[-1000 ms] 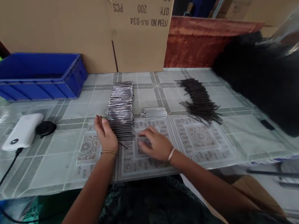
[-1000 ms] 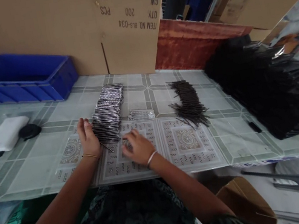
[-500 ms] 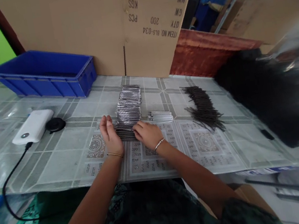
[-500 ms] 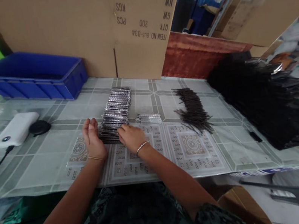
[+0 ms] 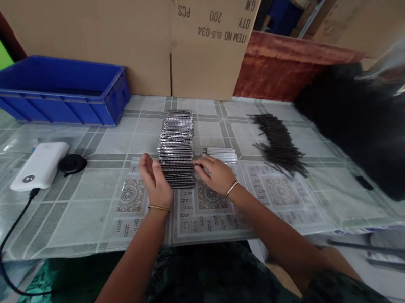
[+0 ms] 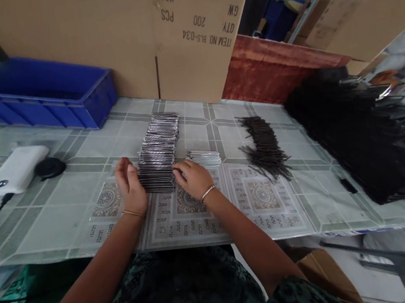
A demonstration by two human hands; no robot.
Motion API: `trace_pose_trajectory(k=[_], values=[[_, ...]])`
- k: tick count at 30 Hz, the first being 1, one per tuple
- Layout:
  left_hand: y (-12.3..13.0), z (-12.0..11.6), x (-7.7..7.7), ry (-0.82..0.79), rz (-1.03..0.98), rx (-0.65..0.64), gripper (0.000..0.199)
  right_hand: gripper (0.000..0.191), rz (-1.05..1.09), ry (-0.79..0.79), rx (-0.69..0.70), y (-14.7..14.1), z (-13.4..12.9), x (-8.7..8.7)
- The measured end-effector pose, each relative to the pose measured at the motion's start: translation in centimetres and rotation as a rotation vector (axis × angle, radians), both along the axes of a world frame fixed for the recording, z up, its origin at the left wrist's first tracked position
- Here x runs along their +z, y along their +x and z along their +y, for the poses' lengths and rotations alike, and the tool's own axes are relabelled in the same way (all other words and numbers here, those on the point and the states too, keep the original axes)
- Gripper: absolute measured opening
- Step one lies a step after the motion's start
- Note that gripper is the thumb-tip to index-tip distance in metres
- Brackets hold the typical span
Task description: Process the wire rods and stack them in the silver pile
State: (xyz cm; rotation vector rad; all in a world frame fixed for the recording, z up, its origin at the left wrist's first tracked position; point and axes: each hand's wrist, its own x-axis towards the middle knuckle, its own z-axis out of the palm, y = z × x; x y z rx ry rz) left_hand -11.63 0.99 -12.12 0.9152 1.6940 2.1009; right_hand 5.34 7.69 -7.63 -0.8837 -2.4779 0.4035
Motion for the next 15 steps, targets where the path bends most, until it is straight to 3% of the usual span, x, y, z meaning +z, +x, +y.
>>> trace_pose_trajectory(k=[3,6,11,15], values=[[0.1,-0.4,0.4,0.002,0.107,0.053,0.056,0.028,0.063,0.011,-0.049,2.6,0.4,0.1],[1.4,-1.1,2.0,-0.020,0.430,0.032,0.051,0.026,0.072,0.021,-0.135,6.7,0.2,-0.4],[6.2,0.0,4.1,-0.254,1.041,-0.349,0.035,0.022,0.020,0.006,-0.285,13.2,-1.5,-2.9],[9.5,2.8,4.1,-0.547,1.318,-0.436,0.031,0.021,0.064,-0.026,-0.300,15.2,-2.5,-4.2]])
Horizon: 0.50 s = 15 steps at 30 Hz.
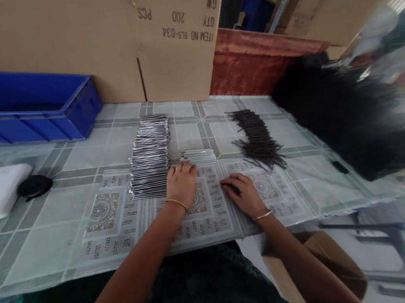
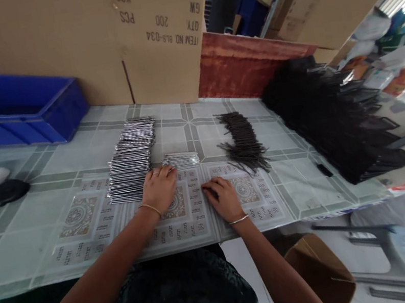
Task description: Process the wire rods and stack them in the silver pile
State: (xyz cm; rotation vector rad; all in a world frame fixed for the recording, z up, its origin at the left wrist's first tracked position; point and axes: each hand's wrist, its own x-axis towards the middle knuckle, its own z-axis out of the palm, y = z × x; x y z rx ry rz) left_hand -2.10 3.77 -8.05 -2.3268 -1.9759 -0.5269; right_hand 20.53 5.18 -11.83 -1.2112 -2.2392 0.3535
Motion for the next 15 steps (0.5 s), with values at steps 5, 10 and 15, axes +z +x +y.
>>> trace_pose_trajectory(k=[5,10,15], values=[[1.0,1.8,-0.1,-0.093,0.192,0.066,0.030,0.020,0.020,-0.076,-0.012,0.1,0.3,0.1],[0.9,0.6,-0.4,-0.083,0.220,0.029,0.027,0.022,0.181,-0.126,0.011,0.6,1.5,-0.3],[0.8,-1.0,-2.0,-0.036,0.156,0.048,0.027,0.016,0.193,-0.127,-0.043,0.8,2.7,-0.6]])
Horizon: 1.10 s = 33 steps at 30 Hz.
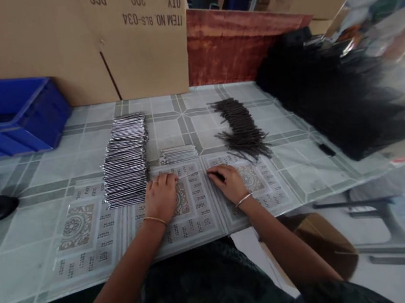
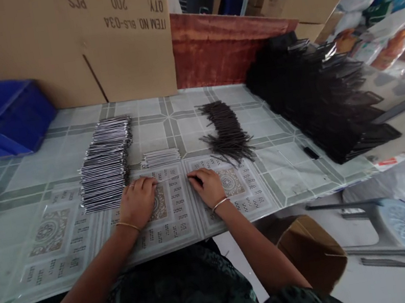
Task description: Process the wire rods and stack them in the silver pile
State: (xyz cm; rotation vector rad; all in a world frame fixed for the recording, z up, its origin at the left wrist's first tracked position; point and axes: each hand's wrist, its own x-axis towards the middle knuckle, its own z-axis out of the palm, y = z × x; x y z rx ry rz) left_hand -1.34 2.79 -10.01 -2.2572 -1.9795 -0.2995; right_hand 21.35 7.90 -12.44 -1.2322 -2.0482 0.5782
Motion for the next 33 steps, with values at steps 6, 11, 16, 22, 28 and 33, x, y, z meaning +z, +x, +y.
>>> trace_pose_trajectory(k=[6,11,16,22,28,33], values=[[-0.27,0.08,-0.57,0.018,-0.074,-0.024,0.027,0.019,-0.077,-0.049,-0.022,-0.19,0.12,0.04],[-0.36,0.23,-0.69,0.010,-0.103,-0.068,0.025,0.020,-0.073,-0.053,-0.037,-0.31,0.05,-0.08],[-0.45,0.34,-1.03,-0.002,-0.102,-0.091,0.025,0.021,-0.074,-0.048,-0.028,-0.36,0.00,0.04],[-0.42,0.29,-0.81,-0.014,-0.120,-0.107,0.027,0.020,-0.061,-0.039,-0.019,-0.38,0.01,0.11],[-0.53,0.28,-0.94,-0.011,-0.144,-0.121,0.031,0.020,-0.078,-0.039,-0.025,-0.38,-0.03,0.04],[-0.53,0.24,-0.84,-0.019,-0.115,-0.116,0.031,0.019,-0.091,-0.034,-0.023,-0.35,-0.08,0.04]])
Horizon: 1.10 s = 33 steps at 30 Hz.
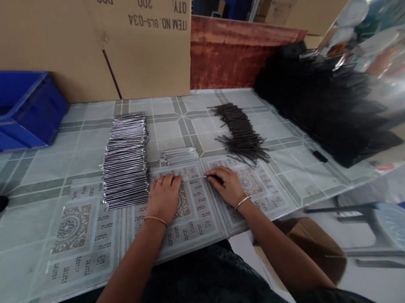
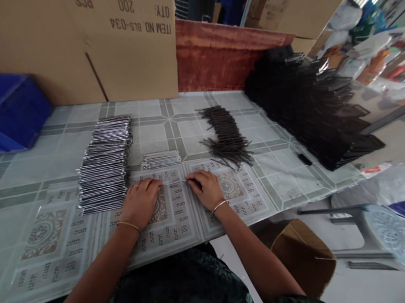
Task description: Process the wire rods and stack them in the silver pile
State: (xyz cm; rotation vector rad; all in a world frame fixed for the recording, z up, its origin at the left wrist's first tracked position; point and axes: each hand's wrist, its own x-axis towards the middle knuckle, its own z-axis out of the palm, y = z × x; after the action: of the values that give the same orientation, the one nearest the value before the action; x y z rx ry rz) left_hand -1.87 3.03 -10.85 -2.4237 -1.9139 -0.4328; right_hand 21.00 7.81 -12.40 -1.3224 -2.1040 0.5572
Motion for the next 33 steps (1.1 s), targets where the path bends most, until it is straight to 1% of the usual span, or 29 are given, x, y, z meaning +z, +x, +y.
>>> trace_pose_trajectory(k=[8,15,20,23,25,26,28,31,33], values=[[0.0,0.0,0.2,0.007,0.063,-0.026,0.033,0.019,0.005,0.003,-0.004,0.1,0.0,-0.2],[0.0,-0.1,0.3,0.020,0.073,-0.050,0.033,0.019,-0.032,0.013,-0.004,0.0,0.0,-0.2],[-0.1,-0.2,0.5,0.030,0.014,-0.075,0.028,0.018,-0.073,0.034,0.005,-0.1,-0.2,-0.1],[-0.2,0.0,0.5,0.056,-0.164,-0.083,0.020,0.018,-0.089,0.059,0.014,-0.4,-0.5,0.3],[-0.1,0.0,0.5,0.072,-0.366,-0.033,0.014,0.017,-0.066,0.074,0.010,-1.0,-0.8,0.7],[0.0,0.0,0.5,0.074,-0.491,0.011,0.014,0.016,-0.053,0.080,0.011,-1.3,-1.0,1.0],[0.4,-0.2,0.6,0.049,-0.769,0.120,0.021,0.015,-0.041,0.101,0.025,-2.4,-1.2,1.6],[1.4,-1.0,0.6,-0.034,-1.179,0.272,0.035,0.014,-0.040,0.169,0.069,-4.6,-1.4,2.6],[2.0,-1.9,0.6,-0.010,-1.355,0.351,0.041,0.013,-0.030,0.214,0.098,-6.3,-1.3,3.3]])
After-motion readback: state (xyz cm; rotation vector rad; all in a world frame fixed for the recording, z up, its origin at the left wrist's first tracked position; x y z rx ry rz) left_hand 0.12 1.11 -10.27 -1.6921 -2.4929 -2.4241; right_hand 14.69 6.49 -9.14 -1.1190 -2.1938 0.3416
